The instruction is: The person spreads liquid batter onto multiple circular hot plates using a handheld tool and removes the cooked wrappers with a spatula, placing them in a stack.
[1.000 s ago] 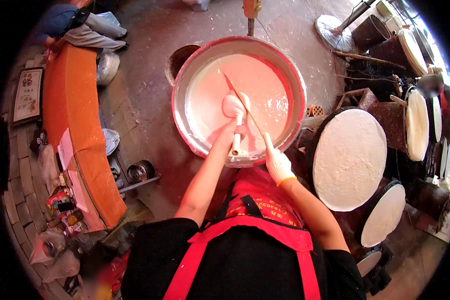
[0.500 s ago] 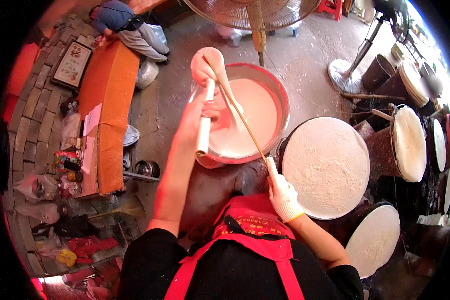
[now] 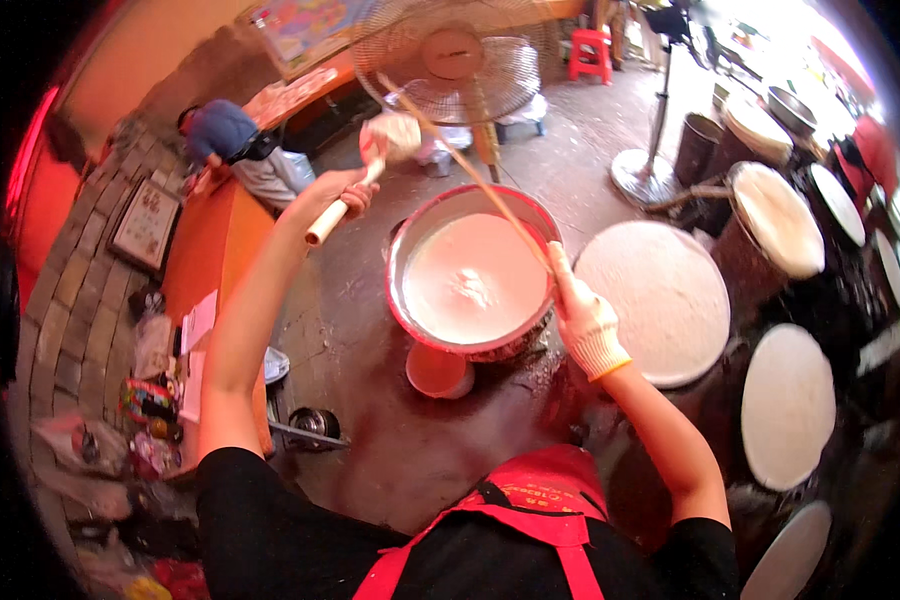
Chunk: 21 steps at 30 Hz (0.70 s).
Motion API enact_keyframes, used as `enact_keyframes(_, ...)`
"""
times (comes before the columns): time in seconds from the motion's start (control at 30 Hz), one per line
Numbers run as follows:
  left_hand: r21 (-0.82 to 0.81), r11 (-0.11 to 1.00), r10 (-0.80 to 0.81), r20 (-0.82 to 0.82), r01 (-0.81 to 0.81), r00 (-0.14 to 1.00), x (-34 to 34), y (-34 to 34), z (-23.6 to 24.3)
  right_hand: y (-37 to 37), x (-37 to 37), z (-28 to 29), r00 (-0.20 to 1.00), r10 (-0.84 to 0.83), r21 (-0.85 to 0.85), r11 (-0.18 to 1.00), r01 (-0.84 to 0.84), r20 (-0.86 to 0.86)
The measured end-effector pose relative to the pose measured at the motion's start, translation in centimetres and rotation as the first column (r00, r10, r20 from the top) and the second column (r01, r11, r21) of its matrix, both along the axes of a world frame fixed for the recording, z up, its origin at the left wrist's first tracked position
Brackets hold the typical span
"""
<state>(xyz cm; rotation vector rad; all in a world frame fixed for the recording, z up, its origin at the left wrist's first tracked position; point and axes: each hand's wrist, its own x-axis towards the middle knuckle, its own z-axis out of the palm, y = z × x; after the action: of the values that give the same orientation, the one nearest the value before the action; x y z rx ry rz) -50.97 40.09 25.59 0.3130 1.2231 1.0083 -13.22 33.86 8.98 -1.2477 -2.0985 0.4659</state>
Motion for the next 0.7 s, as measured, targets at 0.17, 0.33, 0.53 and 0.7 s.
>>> enact_keyframes(0.17, -0.168, 0.971, -0.146, 0.152, 0.171, 0.978, 3.5, -3.6, -4.6, -10.2, 4.6, -4.4, 0.932, -0.085, -0.135, 0.990, 0.039, -0.352)
enact_keyframes(0.33, -0.357, 0.788, -0.554, -0.053, 0.502, 0.831, 14.7, -6.2, -5.8, -26.6, 15.8, -10.2, 0.671, -0.594, -0.548, 0.772, 0.322, -0.443)
enact_keyframes(0.53, -0.422, 0.160, -0.987, -0.062, 0.892, 0.147, 33.9, -9.3, -5.1, -47.3, 19.8, -11.8, -0.161, -0.917, -0.892, 0.295, 0.343, -0.365)
enact_keyframes(0.7, -0.314, -0.328, -0.811, -0.390, 0.891, -0.436, 54.0, -15.3, -2.2, -55.2, 22.4, -10.0, -0.360, -0.754, -0.794, 0.336, 0.507, -0.549)
